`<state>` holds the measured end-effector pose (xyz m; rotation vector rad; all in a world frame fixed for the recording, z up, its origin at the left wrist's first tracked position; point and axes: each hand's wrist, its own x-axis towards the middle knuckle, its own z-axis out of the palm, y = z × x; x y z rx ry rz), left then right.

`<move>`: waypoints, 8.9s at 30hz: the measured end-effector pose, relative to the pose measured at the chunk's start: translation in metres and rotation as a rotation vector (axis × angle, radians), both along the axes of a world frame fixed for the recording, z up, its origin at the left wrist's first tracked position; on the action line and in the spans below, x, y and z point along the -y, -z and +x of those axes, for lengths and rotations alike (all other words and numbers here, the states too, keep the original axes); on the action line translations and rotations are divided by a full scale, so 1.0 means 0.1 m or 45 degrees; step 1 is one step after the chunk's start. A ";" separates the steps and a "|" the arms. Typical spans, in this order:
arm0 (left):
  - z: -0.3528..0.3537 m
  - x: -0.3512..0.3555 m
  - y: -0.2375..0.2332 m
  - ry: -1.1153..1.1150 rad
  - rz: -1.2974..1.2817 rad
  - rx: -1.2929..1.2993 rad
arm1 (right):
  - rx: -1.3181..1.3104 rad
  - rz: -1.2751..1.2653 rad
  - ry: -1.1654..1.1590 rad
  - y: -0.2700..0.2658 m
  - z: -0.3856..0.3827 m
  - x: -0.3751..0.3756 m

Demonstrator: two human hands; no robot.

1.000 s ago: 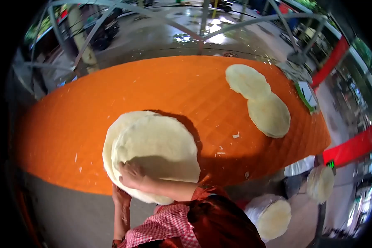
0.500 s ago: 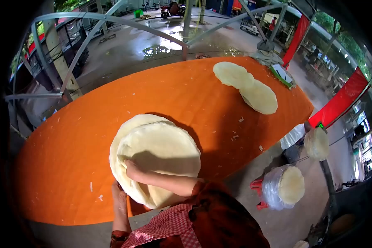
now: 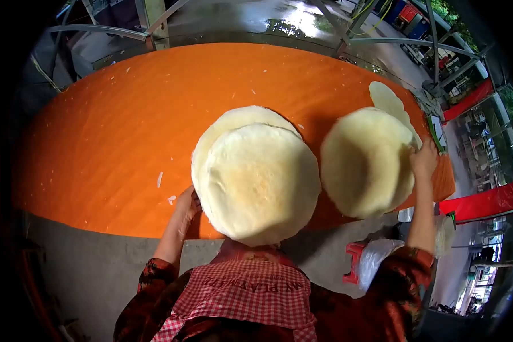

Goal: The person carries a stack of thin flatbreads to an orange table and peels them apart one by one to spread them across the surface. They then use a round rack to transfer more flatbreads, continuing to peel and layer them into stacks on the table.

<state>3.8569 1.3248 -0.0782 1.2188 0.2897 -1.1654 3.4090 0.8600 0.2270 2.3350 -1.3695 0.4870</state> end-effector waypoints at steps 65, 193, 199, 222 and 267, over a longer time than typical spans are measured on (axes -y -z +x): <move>-0.40 -1.34 -0.04 -0.447 -0.009 -0.151 | 0.107 1.602 -1.190 1.64 4.03 -3.30; 2.48 -4.05 0.08 -0.508 -0.078 -0.039 | 0.715 0.710 -1.451 1.67 6.41 -6.19; 2.46 -4.17 -0.02 -0.454 -0.236 -0.004 | 0.251 0.712 -1.523 1.86 6.56 -6.81; 2.43 -4.18 -0.06 -0.504 -0.201 -0.018 | 1.602 1.102 -0.295 1.11 4.04 -3.08; 2.29 -3.86 -0.20 -0.534 0.134 0.199 | 2.430 1.970 -0.538 1.14 6.41 -1.04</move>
